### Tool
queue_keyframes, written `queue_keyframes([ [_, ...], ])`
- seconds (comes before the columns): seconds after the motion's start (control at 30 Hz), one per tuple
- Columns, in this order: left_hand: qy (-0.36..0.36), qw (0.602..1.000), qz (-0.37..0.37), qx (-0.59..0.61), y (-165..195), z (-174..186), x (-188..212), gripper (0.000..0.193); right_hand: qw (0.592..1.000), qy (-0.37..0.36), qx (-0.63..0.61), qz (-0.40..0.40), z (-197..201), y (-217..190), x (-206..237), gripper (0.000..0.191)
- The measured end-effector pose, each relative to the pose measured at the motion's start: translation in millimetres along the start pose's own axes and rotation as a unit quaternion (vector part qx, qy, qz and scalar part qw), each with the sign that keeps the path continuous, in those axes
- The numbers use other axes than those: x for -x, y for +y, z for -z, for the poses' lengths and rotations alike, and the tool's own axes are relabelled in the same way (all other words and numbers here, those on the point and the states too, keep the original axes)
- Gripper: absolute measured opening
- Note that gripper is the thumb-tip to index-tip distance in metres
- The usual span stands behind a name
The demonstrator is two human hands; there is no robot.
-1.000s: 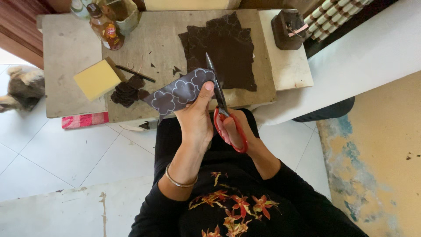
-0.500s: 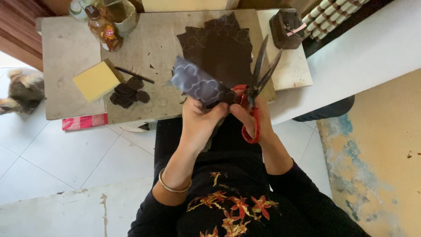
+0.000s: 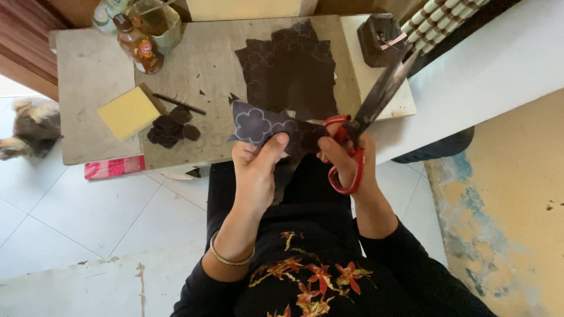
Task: The person sits at a low table and uses red-handled scissors to cut cloud-shaped pieces from a dark patterned fabric. They hold the fabric with one hand and cut along the outlines, placing finished pieces on the table.
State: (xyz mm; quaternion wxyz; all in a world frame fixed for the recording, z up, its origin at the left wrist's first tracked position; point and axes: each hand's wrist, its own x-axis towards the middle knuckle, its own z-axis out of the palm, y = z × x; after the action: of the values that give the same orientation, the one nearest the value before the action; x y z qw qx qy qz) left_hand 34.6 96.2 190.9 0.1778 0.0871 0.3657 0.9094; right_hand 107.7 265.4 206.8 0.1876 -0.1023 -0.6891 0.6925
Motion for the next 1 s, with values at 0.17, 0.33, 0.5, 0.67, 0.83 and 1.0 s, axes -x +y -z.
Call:
queue_keyframes([
  [0.17, 0.000, 0.999, -0.001, 0.042, 10, 4, 2, 0.009, 0.999, 0.025, -0.024, 0.028, 6, -12, -1, 0.005],
  [0.33, 0.024, 0.998, -0.050, -0.035, 22, 6, 2, 0.013, 0.997, 0.057, 0.020, 0.050, 11, -20, -3, 0.005],
  [0.5, -0.034, 0.999, -0.003, 0.026, 28, 19, 7, 0.019, 0.997, 0.053, 0.015, 0.050, 11, -19, -7, 0.002],
  [0.67, -0.143, 0.976, 0.079, -0.143, 44, 38, 5, 0.019, 0.997, 0.046, -0.005, 0.067, 18, -21, -11, 0.005],
  [0.83, -0.117, 0.970, 0.037, -0.210, 65, 40, 7, 0.034, 0.994, -0.001, 0.081, 0.076, 26, -27, -13, 0.009],
  [1.0, -0.121, 0.885, -0.098, -0.439, 78, 25, 3, 0.047, 0.974, -0.081, 0.202, 0.058, 18, -36, -16, 0.012],
])
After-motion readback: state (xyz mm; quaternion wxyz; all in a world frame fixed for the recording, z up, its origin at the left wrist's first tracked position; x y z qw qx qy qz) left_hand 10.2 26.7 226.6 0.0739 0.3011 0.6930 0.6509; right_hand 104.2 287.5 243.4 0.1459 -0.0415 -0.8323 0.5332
